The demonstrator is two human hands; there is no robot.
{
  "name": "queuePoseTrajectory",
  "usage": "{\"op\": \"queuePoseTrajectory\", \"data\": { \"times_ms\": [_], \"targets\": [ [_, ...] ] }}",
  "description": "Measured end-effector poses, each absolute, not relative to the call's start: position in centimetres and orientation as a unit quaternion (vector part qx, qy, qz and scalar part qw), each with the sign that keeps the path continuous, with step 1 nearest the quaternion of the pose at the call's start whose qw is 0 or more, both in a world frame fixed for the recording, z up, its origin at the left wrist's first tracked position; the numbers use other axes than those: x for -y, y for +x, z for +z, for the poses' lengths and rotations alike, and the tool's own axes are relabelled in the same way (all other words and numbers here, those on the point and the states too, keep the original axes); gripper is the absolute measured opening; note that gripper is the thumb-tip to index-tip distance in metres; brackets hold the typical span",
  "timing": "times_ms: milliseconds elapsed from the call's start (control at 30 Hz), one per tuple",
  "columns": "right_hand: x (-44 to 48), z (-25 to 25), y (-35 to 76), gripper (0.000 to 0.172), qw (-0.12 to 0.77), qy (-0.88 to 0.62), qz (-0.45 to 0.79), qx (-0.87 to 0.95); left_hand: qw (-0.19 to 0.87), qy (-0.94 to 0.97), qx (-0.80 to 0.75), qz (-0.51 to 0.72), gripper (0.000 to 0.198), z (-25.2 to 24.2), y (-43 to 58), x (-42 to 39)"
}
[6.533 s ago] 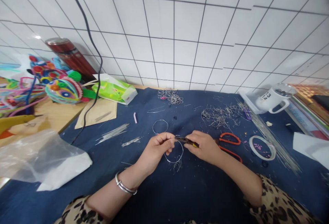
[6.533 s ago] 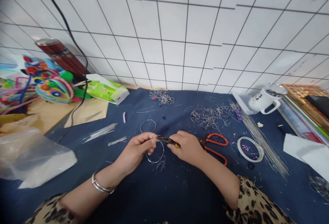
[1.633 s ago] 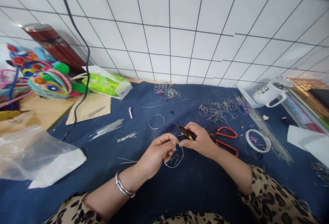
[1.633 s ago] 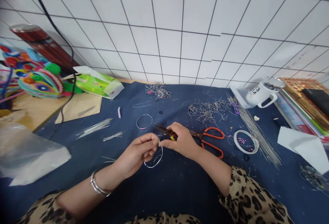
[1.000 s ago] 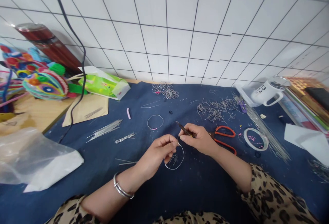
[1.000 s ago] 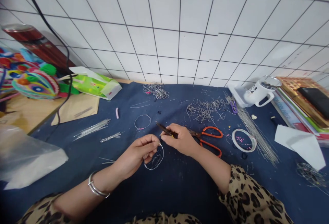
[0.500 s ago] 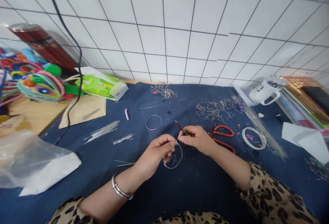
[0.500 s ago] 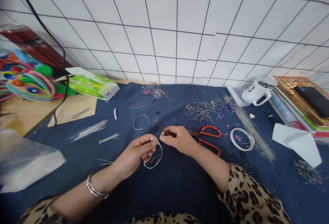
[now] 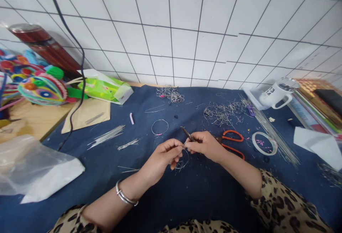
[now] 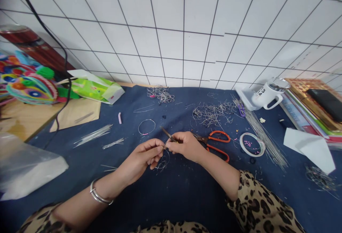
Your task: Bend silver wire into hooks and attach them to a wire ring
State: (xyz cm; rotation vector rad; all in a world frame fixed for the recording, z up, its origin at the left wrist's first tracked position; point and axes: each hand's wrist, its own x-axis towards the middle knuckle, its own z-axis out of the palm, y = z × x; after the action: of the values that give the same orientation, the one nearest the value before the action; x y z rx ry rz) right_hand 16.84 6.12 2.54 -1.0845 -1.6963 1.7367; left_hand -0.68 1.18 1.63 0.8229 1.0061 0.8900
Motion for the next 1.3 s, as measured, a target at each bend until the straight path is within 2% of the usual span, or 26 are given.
{"op": "queuePoseTrajectory", "data": {
  "times_ms": [367,833,1000,1300],
  "targets": [
    [-5.9,2.5,16.7,0.016,0.236,-0.393,0.642,0.614,0.692,0.4,-0.458,0.388,0.021,1.4,-0.7,-1.2],
    [-5.8,1.9,16.6,0.028,0.231,-0.394,0.633,0.625,0.677,0.337,-0.438,0.485,0.015,1.3,-0.8,-1.4],
    [-5.6,2.2,16.5,0.023,0.285,-0.405,0.57,0.656,0.696,0.344,-0.431,0.46,0.016,1.4,-0.9,-1.4],
    [-5.1,3.0,16.3,0.015,0.29,-0.416,0.478,0.717,0.689,0.374,-0.426,0.452,0.017,1.1,-0.6,-1.1]
  ]
}}
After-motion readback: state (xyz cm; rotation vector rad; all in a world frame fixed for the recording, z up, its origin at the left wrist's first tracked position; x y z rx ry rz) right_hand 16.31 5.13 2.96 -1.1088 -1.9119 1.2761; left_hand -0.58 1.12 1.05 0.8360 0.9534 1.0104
